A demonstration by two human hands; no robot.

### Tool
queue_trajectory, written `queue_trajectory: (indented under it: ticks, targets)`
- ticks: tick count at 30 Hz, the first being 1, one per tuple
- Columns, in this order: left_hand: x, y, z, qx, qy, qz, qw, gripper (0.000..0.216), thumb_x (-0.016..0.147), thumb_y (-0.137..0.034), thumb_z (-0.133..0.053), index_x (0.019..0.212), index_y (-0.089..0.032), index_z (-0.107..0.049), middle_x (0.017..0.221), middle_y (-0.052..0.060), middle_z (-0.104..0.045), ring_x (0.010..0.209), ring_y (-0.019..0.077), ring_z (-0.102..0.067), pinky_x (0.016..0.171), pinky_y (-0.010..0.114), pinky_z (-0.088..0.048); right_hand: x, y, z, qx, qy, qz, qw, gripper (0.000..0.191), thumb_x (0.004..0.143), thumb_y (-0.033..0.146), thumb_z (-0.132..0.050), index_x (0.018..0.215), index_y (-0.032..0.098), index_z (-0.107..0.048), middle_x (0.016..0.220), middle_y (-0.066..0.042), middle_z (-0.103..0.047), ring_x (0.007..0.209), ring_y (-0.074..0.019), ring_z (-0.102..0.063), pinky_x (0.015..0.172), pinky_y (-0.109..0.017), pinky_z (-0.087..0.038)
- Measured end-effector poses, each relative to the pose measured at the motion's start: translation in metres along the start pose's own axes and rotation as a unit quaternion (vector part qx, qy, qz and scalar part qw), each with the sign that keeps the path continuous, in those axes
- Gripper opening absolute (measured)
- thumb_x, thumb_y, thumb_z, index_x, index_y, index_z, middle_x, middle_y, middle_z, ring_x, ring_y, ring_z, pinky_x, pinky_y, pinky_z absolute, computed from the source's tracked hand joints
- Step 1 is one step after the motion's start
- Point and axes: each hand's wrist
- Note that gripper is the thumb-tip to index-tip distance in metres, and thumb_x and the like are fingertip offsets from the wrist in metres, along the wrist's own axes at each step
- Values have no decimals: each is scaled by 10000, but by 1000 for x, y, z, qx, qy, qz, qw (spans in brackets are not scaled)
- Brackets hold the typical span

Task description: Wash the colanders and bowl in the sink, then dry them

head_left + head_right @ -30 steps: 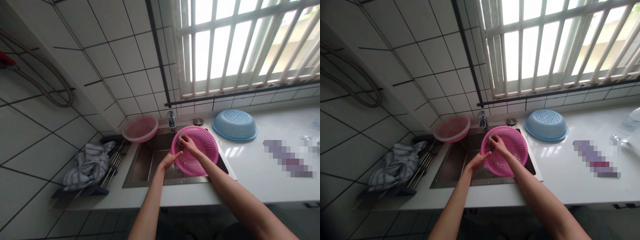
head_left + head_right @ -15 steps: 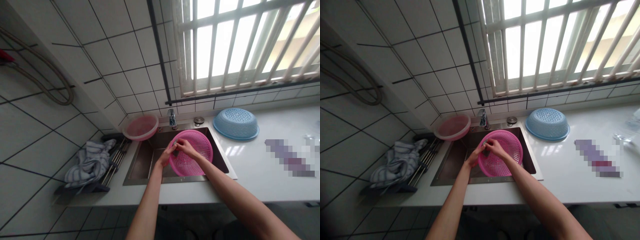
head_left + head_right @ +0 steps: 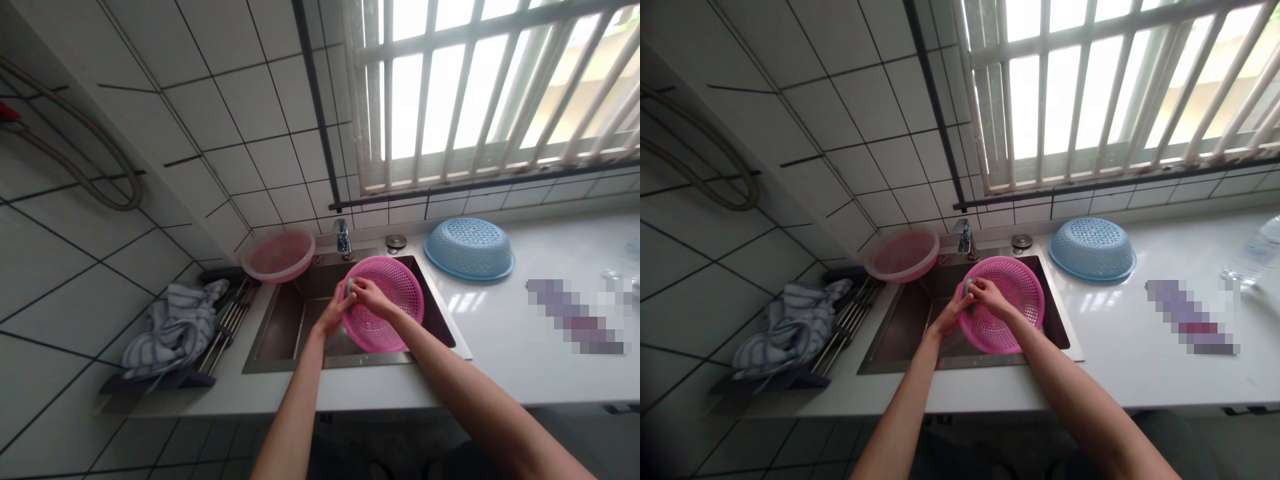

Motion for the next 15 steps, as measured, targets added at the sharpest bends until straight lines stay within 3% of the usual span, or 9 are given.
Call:
queue_trajectory:
  ticks: [2,4,6,10,12,15]
  targets:
    - [1,-2,-4,37,9,-10,999,806,856,-511,-872,1542,-268,-525,1621,139,-546,1541,361,-466,1307,536,-324,6,6,10,55,-103,22,993,456,825,620,-792,957,210,-640,896,-8,-644,749,-146,-578,698,-268,-504]
    - [2,-1,-7,75,13,-11,997,835,835,-518,-885,1535,-262,-510,1591,145,-555,1513,359,-491,1302,540,-329,8,9,16,80,-155,31,984,462,815,623,-786,960,217,-620,912,-4,-639,771,-149,-586,731,-276,-512]
    - [1,0,-5,103,9,-7,995,834,810,-536,-901,1495,-249,-521,1524,147,-595,1468,353,-535,1289,538,-348,6,9,16,40,-113,31,992,425,814,578,-799,943,210,-628,910,-6,-639,770,-145,-570,714,-265,-488]
    - [0,3,1,114,-15,4,993,895,756,-579,-932,1467,-231,-514,1436,164,-656,1387,359,-612,1247,551,-399,0,1,3,-57,55,12,997,337,824,483,-805,849,194,-635,792,20,-589,678,-120,-466,607,-242,-373]
    - [0,2,1,121,-17,-2,992,1033,715,-558,-965,1548,-243,-443,1514,187,-615,1425,368,-588,1259,554,-384,0,-2,1,-62,61,15,996,326,815,466,-811,837,194,-633,779,25,-582,676,-120,-466,607,-244,-373]
    - [0,-1,-3,142,-3,-31,989,1159,638,-499,-1019,1599,-261,-416,1658,193,-490,1561,372,-449,1322,520,-287,4,-3,6,-40,-3,22,999,357,795,488,-834,891,195,-655,860,-2,-632,728,-137,-540,652,-257,-439]
Point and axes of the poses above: each hand's wrist, its own x-axis towards the middle knuckle, its own z-axis out of the back of the hand, y = z × x
